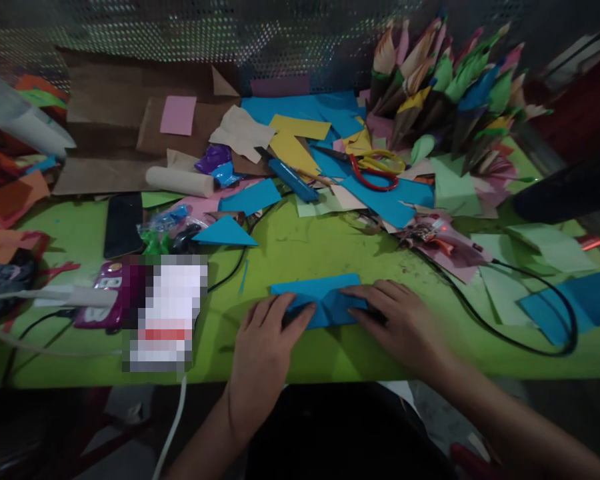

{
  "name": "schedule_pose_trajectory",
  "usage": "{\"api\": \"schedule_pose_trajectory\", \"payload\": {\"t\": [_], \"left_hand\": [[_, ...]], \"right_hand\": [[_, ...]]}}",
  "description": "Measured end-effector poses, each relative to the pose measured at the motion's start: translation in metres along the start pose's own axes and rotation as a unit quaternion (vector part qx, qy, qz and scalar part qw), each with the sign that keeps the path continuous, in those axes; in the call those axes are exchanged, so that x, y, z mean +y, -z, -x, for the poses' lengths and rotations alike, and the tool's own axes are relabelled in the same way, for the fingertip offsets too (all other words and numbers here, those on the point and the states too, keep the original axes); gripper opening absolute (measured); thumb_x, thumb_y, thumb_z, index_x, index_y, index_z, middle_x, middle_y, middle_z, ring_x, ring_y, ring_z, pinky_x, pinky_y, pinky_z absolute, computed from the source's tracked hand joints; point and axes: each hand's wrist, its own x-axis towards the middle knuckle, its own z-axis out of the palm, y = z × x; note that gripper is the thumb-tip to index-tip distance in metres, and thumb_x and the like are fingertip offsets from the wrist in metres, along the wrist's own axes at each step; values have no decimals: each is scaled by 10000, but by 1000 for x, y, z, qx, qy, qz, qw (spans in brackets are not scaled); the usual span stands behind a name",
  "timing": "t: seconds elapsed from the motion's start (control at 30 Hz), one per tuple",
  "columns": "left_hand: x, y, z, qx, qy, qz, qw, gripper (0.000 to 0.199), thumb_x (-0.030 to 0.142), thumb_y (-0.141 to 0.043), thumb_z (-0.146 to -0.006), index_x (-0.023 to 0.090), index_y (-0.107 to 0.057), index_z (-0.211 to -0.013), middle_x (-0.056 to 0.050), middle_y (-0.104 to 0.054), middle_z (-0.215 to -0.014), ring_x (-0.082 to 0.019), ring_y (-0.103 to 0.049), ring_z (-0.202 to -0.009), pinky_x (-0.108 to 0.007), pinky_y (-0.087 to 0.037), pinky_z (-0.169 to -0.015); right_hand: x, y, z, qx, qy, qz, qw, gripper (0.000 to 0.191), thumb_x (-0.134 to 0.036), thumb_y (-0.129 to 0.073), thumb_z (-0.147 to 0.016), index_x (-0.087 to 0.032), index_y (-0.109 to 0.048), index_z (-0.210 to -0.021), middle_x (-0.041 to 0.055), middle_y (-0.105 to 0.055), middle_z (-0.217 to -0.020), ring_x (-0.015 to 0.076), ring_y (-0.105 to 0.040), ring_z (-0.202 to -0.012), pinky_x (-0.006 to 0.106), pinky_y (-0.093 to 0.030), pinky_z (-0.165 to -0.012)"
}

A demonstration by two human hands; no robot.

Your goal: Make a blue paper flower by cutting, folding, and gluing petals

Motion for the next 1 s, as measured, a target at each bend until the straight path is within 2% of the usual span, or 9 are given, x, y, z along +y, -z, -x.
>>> {"api": "schedule_pose_trajectory", "payload": {"t": [0.17,0.33,0.4,0.53,0.67,0.77,0.9,1.0], "left_hand": [[-2,-5,4,-23,-38,-3,999,420,97,-434,-970,230,-630,-1317,-88,-678,-1260,-250,-624,-1110,-417,-578,-893],[3,-4,8,-49,-53,19,997,466,116,-421,-961,123,-544,-1410,-114,-623,-1398,-253,-555,-1291,-420,-512,-1070],[5,-3,10,-71,-47,22,996,483,183,-449,-966,157,-519,-1443,-117,-570,-1465,-268,-517,-1348,-435,-504,-1078],[7,-2,13,-89,-62,12,994,477,381,-517,-976,291,-525,-1444,-105,-478,-1543,-298,-458,-1412,-451,-509,-1054],[5,-4,14,-89,-60,5,994,529,491,-526,-969,318,-490,-1467,-96,-457,-1553,-292,-444,-1418,-438,-476,-1088],[5,-6,15,-79,-69,0,994,543,503,-503,-976,308,-463,-1482,-109,-437,-1560,-294,-437,-1418,-444,-461,-1100],[4,-8,16,-69,-72,5,995,481,464,-511,-979,256,-523,-1413,-124,-426,-1574,-301,-429,-1430,-452,-455,-1111],[4,-7,17,-66,-70,5,995,504,465,-545,-962,255,-517,-1419,-125,-442,-1572,-305,-446,-1427,-467,-461,-1108]], "right_hand": [[2,-2,1,-4,-7,2,1000,230,-315,-551,-997,-240,-723,-1130,61,-725,-879,216,-657,-793,345,-491,-714],[2,-3,0,-7,-15,2,1000,232,-315,-550,-995,-254,-726,-1133,60,-727,-880,224,-665,-802,354,-497,-726],[2,-4,0,-7,-20,-3,1000,232,-319,-552,-994,-253,-726,-1132,63,-728,-888,225,-665,-808,355,-501,-735],[4,-5,-1,-1,-21,-6,1000,235,-324,-552,-995,-243,-725,-1132,69,-726,-903,228,-656,-817,362,-503,-745],[-1,2,0,28,-2,27,999,260,-325,-534,-997,-226,-739,-1122,76,-698,-840,231,-637,-803,367,-502,-726],[-19,7,8,45,32,53,997,288,-313,-545,-987,-223,-719,-1198,108,-742,-1020,265,-656,-934,432,-516,-821],[-44,2,27,-32,118,23,992,417,-302,-518,-996,-161,-590,-1382,126,-657,-1381,271,-599,-1264,478,-502,-1034],[-45,-5,40,-43,108,42,992,484,-268,-502,-1000,-164,-498,-1473,115,-591,-1466,243,-553,-1354,483,-475,-1107]]}}
